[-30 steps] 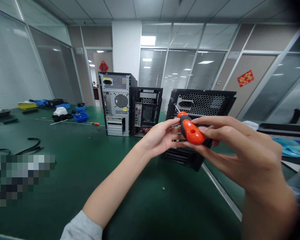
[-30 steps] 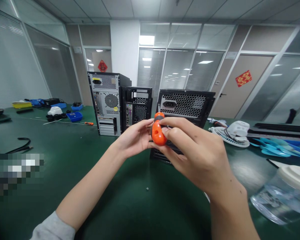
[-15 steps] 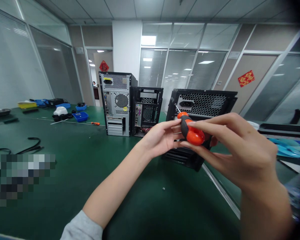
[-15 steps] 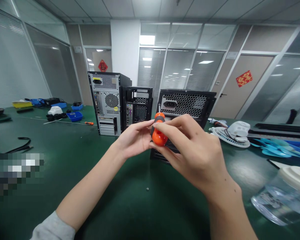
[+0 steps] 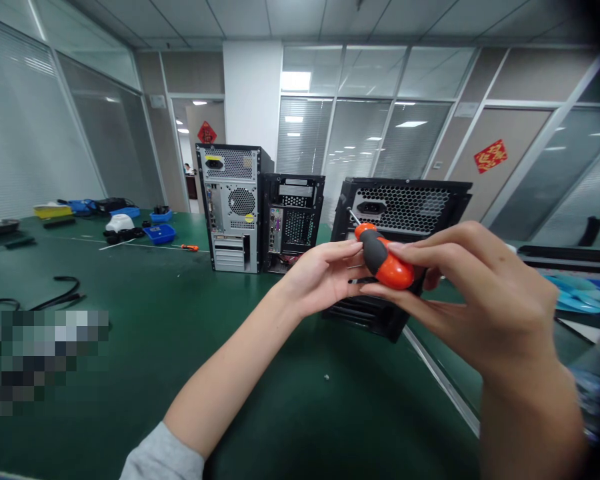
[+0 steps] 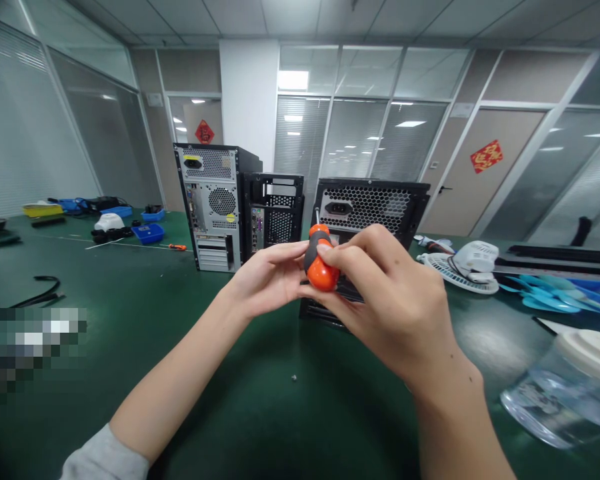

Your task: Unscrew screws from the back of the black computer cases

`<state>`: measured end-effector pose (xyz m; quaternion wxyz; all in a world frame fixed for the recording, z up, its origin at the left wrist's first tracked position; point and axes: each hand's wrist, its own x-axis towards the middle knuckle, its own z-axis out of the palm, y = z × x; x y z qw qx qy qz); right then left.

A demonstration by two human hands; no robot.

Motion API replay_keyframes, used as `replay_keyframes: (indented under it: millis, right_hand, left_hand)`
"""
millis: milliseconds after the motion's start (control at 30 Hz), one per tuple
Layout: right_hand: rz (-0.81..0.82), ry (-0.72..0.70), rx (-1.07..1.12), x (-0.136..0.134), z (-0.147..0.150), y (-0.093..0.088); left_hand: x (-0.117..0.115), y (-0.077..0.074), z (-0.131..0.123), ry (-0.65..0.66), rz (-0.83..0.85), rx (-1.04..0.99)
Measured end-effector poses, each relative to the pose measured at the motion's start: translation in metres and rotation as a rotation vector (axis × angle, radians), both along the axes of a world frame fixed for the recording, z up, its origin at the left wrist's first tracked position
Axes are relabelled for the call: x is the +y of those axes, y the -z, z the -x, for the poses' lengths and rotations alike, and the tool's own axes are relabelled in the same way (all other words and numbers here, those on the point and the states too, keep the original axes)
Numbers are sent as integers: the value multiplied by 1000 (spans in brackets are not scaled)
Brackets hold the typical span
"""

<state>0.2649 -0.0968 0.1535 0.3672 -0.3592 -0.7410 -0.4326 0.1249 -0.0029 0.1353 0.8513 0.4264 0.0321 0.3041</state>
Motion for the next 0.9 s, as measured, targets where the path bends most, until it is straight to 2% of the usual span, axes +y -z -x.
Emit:
replay_keyframes:
  millis: [367,633,900]
  right_hand:
    - [3,-10,2,2,-1,1]
    - [-24,-54,-28,5,-5,2]
    - [15,-58,-21,4,-3,1]
  left_hand:
    - [-4,-2,-1,-51,-22,30]
    - [-2,1,-4,-59,-16,-7]
    - [0,3,-3,-67,-27,-11]
